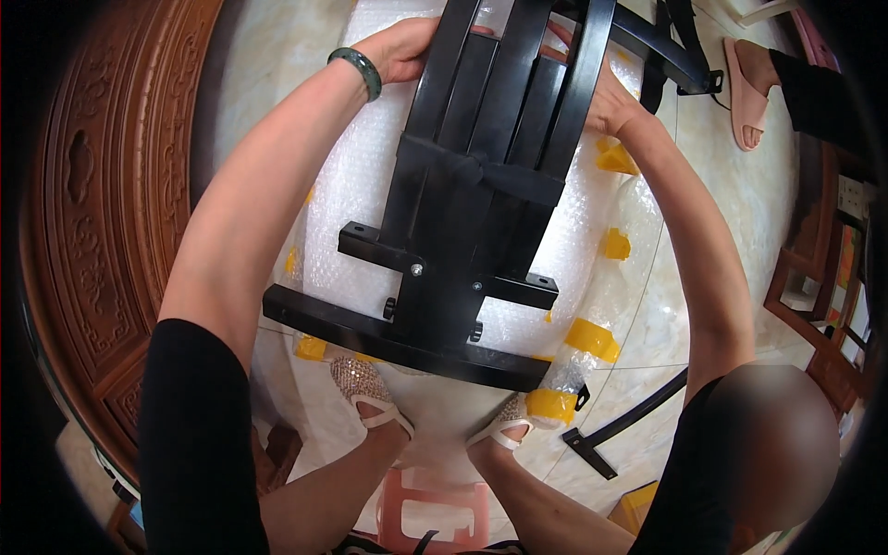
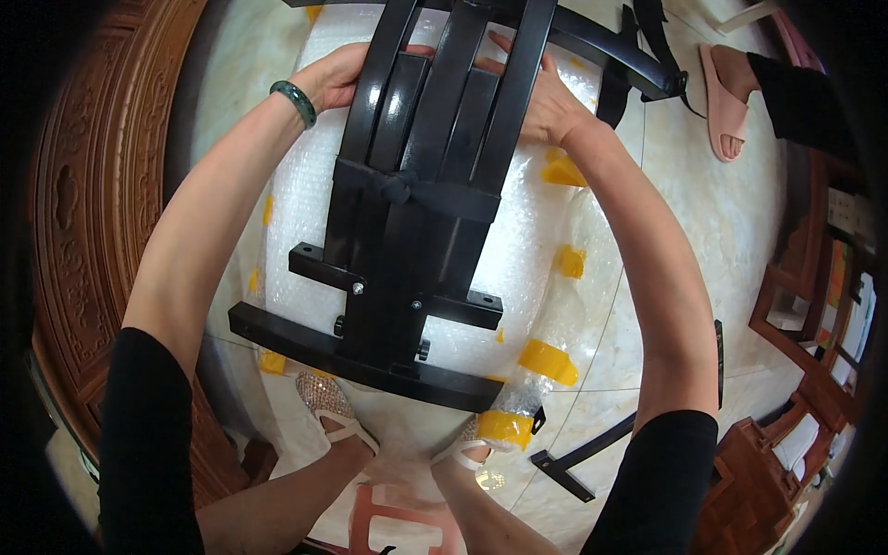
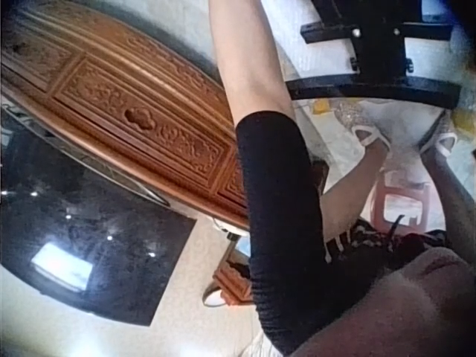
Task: The person assembles a black metal frame on the floor, removing tape and plastic wrapping from components while another person assists by holding objects and providing tape.
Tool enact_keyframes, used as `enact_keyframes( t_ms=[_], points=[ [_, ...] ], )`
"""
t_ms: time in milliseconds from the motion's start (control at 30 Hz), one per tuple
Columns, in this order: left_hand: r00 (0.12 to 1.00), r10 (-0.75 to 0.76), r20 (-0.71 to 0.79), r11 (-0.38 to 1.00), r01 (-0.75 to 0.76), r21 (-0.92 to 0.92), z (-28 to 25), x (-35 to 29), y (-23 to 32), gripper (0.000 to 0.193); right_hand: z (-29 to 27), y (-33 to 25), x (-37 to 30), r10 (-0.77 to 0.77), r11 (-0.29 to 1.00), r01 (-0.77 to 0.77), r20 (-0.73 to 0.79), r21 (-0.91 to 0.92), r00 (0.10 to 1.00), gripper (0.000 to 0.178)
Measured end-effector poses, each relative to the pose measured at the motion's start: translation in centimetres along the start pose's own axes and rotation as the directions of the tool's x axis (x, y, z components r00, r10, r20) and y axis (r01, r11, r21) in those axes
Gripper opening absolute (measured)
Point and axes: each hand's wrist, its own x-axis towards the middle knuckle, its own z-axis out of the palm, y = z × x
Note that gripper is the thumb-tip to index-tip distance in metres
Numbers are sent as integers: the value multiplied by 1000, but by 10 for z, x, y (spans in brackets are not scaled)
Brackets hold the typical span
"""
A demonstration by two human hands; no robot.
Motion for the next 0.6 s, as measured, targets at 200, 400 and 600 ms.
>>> enact_keyframes(
  t_ms=[200,400,600],
  points=[
    [993,44,-105,987,-27,160,-5,5,-7,33,-1,-4,-2,28,997,-24,-54,80,998,64],
    [977,137,-162,968,-97,233,-7,5,-9,32,-15,-13,0,-66,998,66,0,-18,998,72],
    [964,155,-214,967,-104,232,-14,8,-10,30,-19,-20,-2,-20,999,19,25,39,999,72]
  ],
)
